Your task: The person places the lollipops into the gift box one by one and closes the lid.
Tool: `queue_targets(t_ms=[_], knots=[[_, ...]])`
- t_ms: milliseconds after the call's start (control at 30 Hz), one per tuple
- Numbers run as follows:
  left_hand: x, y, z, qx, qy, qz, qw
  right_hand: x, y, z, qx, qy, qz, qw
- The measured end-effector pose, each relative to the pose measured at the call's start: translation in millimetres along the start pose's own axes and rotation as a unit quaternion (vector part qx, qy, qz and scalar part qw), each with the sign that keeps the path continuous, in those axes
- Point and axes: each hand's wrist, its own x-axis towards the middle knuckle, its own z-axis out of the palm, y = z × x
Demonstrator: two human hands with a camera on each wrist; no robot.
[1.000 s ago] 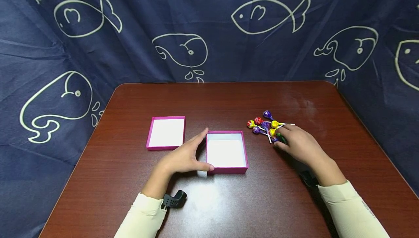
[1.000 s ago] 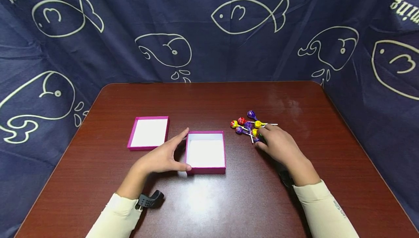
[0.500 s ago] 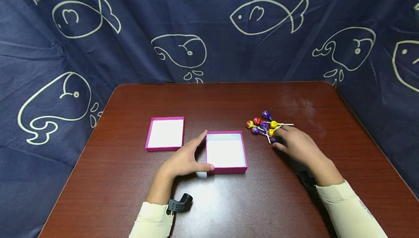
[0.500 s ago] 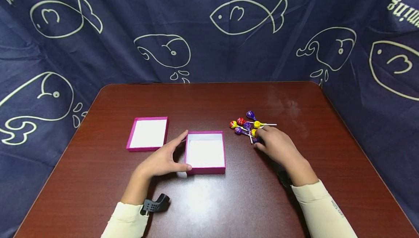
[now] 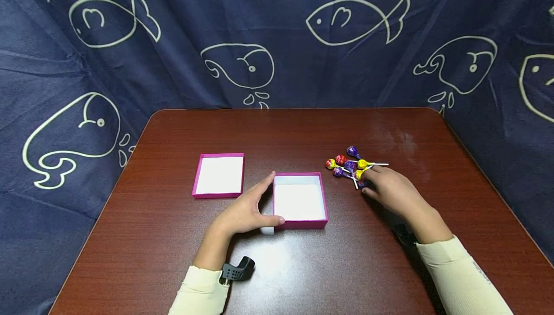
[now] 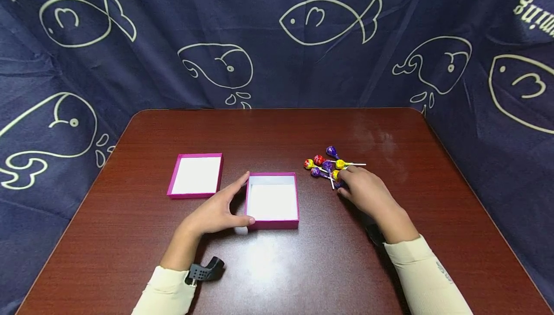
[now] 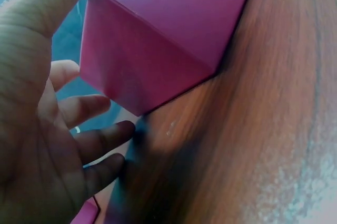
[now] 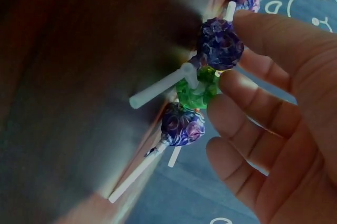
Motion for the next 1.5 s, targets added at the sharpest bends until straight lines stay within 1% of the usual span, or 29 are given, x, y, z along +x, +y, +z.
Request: queue_targets(t_ms=[167, 300, 467, 633, 800, 900, 1067, 1133, 1200, 1333, 1500], knots=[[0.2, 1.7, 0.2, 0.005, -0.004, 0.003, 1.0, 0, 0, 1, 0.003, -0.006, 0.007, 1.0], [1.0, 0.4, -0.3, -0.001, -0.005, 0.003, 1.0, 0, 0, 1, 0.008, -0.008, 0.009, 1.0], [3.1, -2.4, -0.8, -0.01, -0.004, 0.003, 0.9999, 2, -1, -3, 0.032, -0.023, 0.01, 0.999], [3.7, -4.2, -1.1, -0.024, 0.003, -0.002, 0.9997, 4, 0, -7, 0.05, -0.024, 0.006, 0.998], [4.1, -5.8, 0.0, -0.033, 0.001, -0.003, 0.9994, 5, 3, -9, 0.072, -0.027, -0.015, 0.997], [4.6, -7.1, 0.2, -0.042, 0.001, -0.005, 0.9991, 6, 3, -9, 0.095, -0.018, -0.032, 0.995], [6.2, -10.4, -1.1, -0.081, 0.0, -0.002, 0.9967, 12, 0, -9, 0.129, -0.005, -0.062, 0.99], [6.9, -11.2, -1.3, -0.086, -0.004, 0.001, 0.9963, 15, -2, -9, 0.135, -0.005, -0.069, 0.988], [7.5, -11.4, -0.3, -0.08, -0.011, 0.008, 0.9967, 17, -4, -10, 0.142, -0.007, -0.071, 0.987], [8.0, -10.3, 3.9, -0.046, -0.019, 0.011, 0.9987, 22, -10, -15, 0.152, -0.02, -0.071, 0.986], [8.2, -8.1, 6.4, -0.035, -0.006, 0.01, 0.9993, 27, -19, -23, 0.168, -0.027, -0.083, 0.982]])
